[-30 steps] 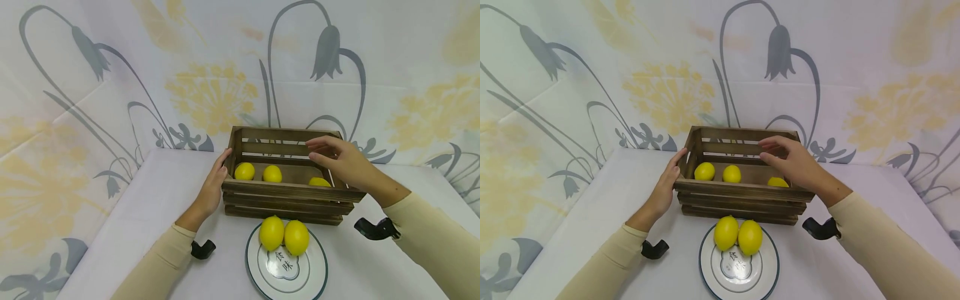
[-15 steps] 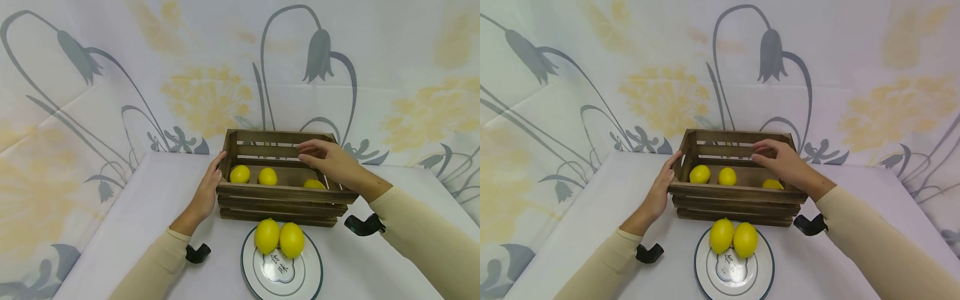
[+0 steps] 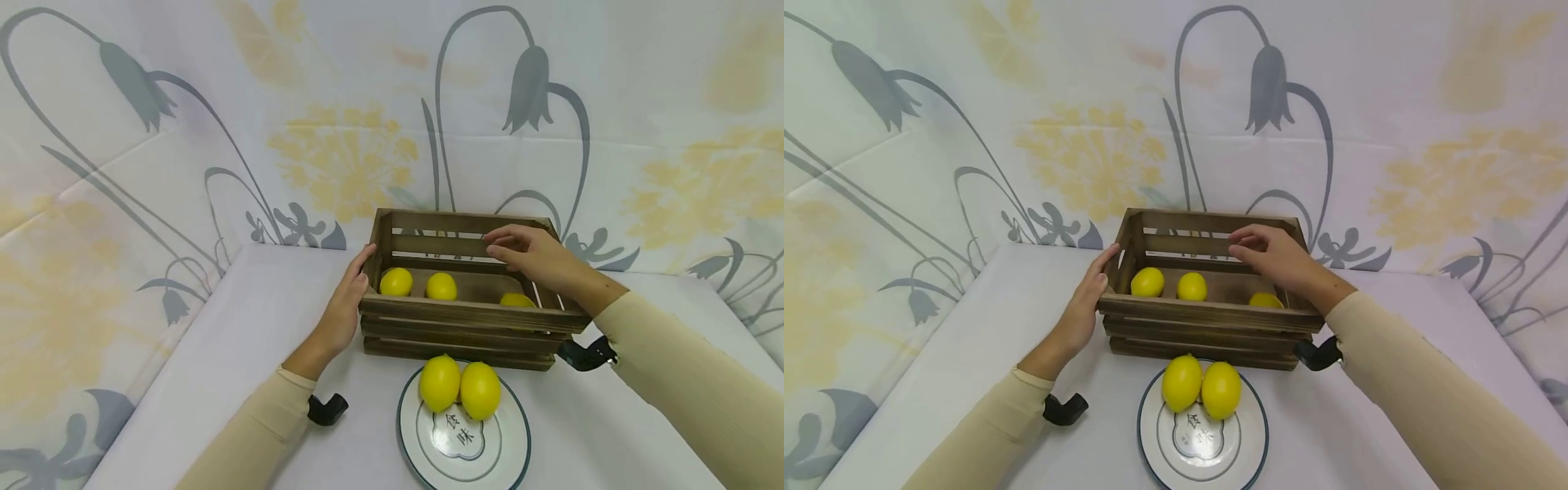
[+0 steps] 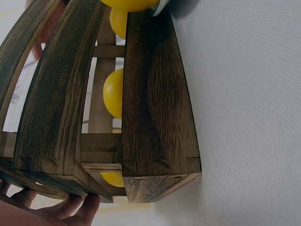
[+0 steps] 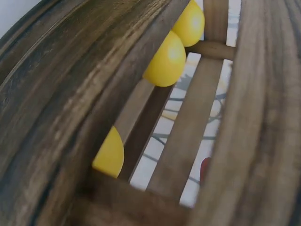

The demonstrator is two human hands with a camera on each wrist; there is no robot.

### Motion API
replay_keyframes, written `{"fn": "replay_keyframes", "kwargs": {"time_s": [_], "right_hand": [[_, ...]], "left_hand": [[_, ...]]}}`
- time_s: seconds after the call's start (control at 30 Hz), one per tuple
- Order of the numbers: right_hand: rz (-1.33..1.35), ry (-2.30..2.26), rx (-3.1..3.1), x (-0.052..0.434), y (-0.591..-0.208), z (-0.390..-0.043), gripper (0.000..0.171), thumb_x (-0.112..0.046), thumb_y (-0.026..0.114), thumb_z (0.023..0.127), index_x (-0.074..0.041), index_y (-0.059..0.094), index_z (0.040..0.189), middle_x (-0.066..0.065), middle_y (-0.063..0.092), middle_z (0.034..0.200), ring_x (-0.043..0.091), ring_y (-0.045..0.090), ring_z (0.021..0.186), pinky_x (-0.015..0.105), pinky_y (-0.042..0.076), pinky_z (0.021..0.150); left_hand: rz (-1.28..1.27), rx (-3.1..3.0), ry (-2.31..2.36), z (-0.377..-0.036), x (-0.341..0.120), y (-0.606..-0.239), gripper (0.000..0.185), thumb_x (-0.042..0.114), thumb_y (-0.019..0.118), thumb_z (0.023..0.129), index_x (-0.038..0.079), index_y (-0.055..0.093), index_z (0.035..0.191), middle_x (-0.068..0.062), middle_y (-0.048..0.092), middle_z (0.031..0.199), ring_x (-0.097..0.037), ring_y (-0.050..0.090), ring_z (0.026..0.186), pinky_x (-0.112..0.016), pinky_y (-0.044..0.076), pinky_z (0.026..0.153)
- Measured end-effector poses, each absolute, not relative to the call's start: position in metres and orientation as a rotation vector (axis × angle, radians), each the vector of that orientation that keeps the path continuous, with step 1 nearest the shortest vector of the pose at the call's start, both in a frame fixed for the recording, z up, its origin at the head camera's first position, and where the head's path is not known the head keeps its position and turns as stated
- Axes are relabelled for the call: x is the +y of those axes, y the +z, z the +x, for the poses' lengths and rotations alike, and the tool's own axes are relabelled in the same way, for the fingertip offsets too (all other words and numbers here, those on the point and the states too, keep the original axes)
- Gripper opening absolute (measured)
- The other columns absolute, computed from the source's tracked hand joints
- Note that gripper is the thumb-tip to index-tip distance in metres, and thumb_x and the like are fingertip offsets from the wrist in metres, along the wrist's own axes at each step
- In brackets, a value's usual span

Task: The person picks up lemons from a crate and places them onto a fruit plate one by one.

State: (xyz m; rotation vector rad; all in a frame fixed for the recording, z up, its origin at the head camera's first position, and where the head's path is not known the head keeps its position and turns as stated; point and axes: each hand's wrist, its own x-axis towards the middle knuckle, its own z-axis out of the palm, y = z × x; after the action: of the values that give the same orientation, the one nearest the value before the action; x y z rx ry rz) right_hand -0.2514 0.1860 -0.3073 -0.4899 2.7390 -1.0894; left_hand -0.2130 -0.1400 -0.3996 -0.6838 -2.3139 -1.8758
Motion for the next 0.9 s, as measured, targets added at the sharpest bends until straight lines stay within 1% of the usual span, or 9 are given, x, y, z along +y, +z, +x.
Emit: {"fn": "replay_keyframes", "kwargs": {"time_s": [0.2, 0.43, 0.53, 0.6, 0.7, 0.77, 0.83, 0.9], "right_hand": [[-0.485, -1.076, 2.703, 0.18, -0.309, -0.255, 0.053, -0.044, 0.053, 0.102, -0.01, 0.051, 0.143, 0.017, 0.056, 0.141, 0.034, 0.06, 0.121, 0.048, 0.054, 0.097], [-0.525, -1.11, 2.686, 0.171, -0.302, -0.254, 0.049, -0.04, 0.054, 0.102, -0.01, 0.052, 0.142, 0.018, 0.056, 0.141, 0.034, 0.06, 0.122, 0.046, 0.056, 0.095], [-0.523, -1.082, 2.697, 0.17, -0.293, -0.252, 0.049, -0.041, 0.054, 0.102, -0.012, 0.051, 0.142, 0.018, 0.055, 0.141, 0.033, 0.063, 0.118, 0.045, 0.056, 0.094], [-0.535, -1.083, 2.688, 0.17, -0.286, -0.253, 0.05, -0.04, 0.053, 0.103, -0.01, 0.05, 0.143, 0.018, 0.056, 0.14, 0.032, 0.065, 0.115, 0.044, 0.056, 0.094], [-0.556, -1.083, 2.661, 0.169, -0.275, -0.253, 0.049, -0.036, 0.053, 0.103, -0.007, 0.05, 0.143, 0.02, 0.057, 0.139, 0.024, 0.068, 0.109, 0.035, 0.057, 0.093], [-0.578, -1.069, 2.656, 0.169, -0.267, -0.254, 0.046, -0.032, 0.053, 0.104, -0.005, 0.052, 0.14, 0.021, 0.059, 0.136, 0.021, 0.069, 0.106, 0.033, 0.058, 0.091], [-0.586, -1.038, 2.67, 0.168, -0.26, -0.255, 0.043, -0.03, 0.054, 0.104, -0.005, 0.055, 0.138, 0.02, 0.061, 0.133, 0.018, 0.069, 0.102, 0.032, 0.058, 0.088], [-0.597, -0.991, 2.691, 0.167, -0.254, -0.257, 0.041, -0.03, 0.055, 0.103, -0.006, 0.057, 0.136, 0.018, 0.063, 0.131, 0.021, 0.069, 0.101, 0.035, 0.058, 0.087]], "left_hand": [[-0.671, -2.321, -1.88, -0.213, -0.138, -0.397, 0.052, 0.029, 0.021, 0.109, 0.02, 0.019, 0.16, 0.0, 0.011, 0.169, -0.021, 0.006, 0.156, -0.054, 0.006, 0.125], [-0.661, -2.325, -1.883, -0.213, -0.139, -0.397, 0.052, 0.028, 0.021, 0.109, 0.021, 0.019, 0.16, 0.0, 0.012, 0.169, -0.021, 0.006, 0.156, -0.054, 0.006, 0.125], [-0.665, -2.327, -1.879, -0.214, -0.138, -0.398, 0.052, 0.029, 0.021, 0.109, 0.021, 0.019, 0.16, 0.0, 0.012, 0.169, -0.021, 0.006, 0.156, -0.054, 0.006, 0.125], [-0.665, -2.324, -1.887, -0.214, -0.138, -0.399, 0.052, 0.03, 0.021, 0.109, 0.021, 0.019, 0.16, 0.0, 0.011, 0.169, -0.021, 0.006, 0.156, -0.054, 0.006, 0.125], [-0.659, -2.323, -1.894, -0.213, -0.139, -0.399, 0.052, 0.031, 0.021, 0.109, 0.021, 0.019, 0.16, 0.0, 0.011, 0.169, -0.021, 0.006, 0.156, -0.054, 0.006, 0.125], [-0.658, -2.319, -1.901, -0.213, -0.139, -0.398, 0.052, 0.03, 0.022, 0.109, 0.021, 0.019, 0.16, 0.0, 0.011, 0.169, -0.021, 0.006, 0.156, -0.054, 0.006, 0.125], [-0.661, -2.314, -1.901, -0.212, -0.139, -0.398, 0.052, 0.03, 0.022, 0.109, 0.02, 0.019, 0.16, -0.001, 0.011, 0.169, -0.022, 0.006, 0.156, -0.055, 0.006, 0.125], [-0.668, -2.302, -1.906, -0.212, -0.139, -0.397, 0.052, 0.029, 0.023, 0.109, 0.019, 0.019, 0.161, -0.002, 0.011, 0.169, -0.023, 0.006, 0.156, -0.056, 0.006, 0.125]]}}
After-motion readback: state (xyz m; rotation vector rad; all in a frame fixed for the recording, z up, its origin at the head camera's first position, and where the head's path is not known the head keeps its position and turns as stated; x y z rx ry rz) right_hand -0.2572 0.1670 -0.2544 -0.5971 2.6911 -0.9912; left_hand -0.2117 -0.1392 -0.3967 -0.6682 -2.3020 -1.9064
